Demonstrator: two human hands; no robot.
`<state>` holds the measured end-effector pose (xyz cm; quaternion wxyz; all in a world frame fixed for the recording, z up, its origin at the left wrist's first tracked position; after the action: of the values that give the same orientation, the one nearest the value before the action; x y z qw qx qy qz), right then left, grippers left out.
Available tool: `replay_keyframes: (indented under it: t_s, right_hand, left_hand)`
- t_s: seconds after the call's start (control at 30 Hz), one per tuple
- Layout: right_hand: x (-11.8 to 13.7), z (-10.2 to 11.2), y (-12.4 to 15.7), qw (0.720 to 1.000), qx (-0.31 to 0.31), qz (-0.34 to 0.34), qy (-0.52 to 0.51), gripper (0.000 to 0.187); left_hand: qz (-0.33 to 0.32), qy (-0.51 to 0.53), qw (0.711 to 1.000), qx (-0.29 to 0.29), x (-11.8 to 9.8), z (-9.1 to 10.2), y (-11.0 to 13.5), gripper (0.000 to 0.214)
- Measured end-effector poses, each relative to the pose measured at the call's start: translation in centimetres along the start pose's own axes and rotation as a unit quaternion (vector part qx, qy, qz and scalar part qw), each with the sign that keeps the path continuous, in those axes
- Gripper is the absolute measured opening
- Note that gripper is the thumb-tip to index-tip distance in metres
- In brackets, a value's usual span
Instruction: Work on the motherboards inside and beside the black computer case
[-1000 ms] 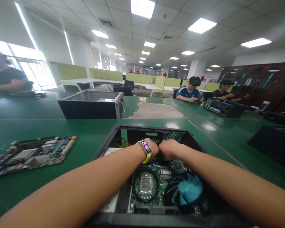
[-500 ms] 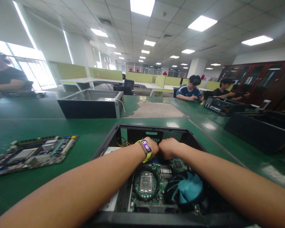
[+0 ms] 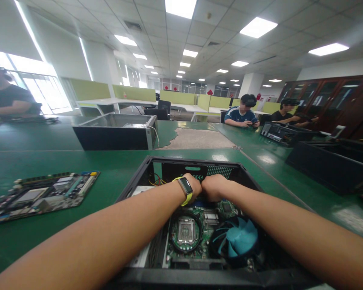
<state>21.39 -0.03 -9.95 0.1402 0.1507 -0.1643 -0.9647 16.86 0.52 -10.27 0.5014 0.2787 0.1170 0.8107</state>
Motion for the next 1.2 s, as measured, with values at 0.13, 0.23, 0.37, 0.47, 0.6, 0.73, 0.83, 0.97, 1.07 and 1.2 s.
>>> replay_keyframes:
  t_s: [0.13,0.23,0.37,0.47,0.6,0.73,0.83,0.97,1.07,1.2]
  right_hand:
    - [0.06,0.13,0.09,1.000,0.003,-0.004,-0.003,0.035]
    - [0.12,0.22,0.19,1.000,0.004,-0.005,-0.005,0.036]
    - [0.07,0.32,0.27,1.000,0.001,-0.008,-0.007,0.038]
    - [0.01,0.40,0.37,1.000,0.001,-0.012,-0.009,0.039]
    - [-0.05,0.52,0.44,1.000,-0.001,-0.018,-0.009,0.041]
    - [-0.14,0.44,0.29,1.000,-0.003,-0.019,-0.008,0.040]
    - [-0.21,0.34,0.15,1.000,-0.006,-0.020,-0.007,0.039]
    - [-0.24,0.32,0.17,1.000,-0.005,-0.022,-0.008,0.039]
    - [-0.22,0.39,0.27,1.000,-0.003,-0.025,-0.008,0.040]
    - [-0.30,0.44,0.34,0.999,0.000,-0.031,-0.010,0.040]
  left_hand:
    - [0.005,-0.001,1.000,0.001,-0.04,-0.05,0.06,0.033]
    - [0.004,0.000,1.000,0.000,-0.13,-0.14,0.01,0.034]
    - [0.002,-0.001,1.000,0.001,-0.29,-0.04,0.09,0.034]
    - [0.004,0.000,1.000,0.004,-0.33,0.13,0.25,0.034]
    - [0.006,0.002,1.000,0.002,-0.34,0.26,0.42,0.034]
    - [0.005,0.005,1.000,-0.003,-0.33,0.26,0.39,0.033]
    - [0.008,0.005,1.000,-0.006,-0.21,0.27,0.27,0.033]
    - [0.006,0.004,1.000,-0.003,-0.05,0.14,0.07,0.033]
    - [0.005,0.003,1.000,-0.004,0.04,0.01,-0.02,0.034]
    - [0.010,0.005,1.000,-0.009,0.07,0.01,0.03,0.034]
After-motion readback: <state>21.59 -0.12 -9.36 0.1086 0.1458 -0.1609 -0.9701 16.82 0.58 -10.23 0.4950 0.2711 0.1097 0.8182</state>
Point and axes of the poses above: each hand's wrist, its own y-axis away from the middle knuckle, its own z-axis out of the back of the hand, x = y × z, the point moved 6 cm from there along -y, towards the middle knuckle, and after that the axes turned 3 degrees about -y, right-handed, at the moved point
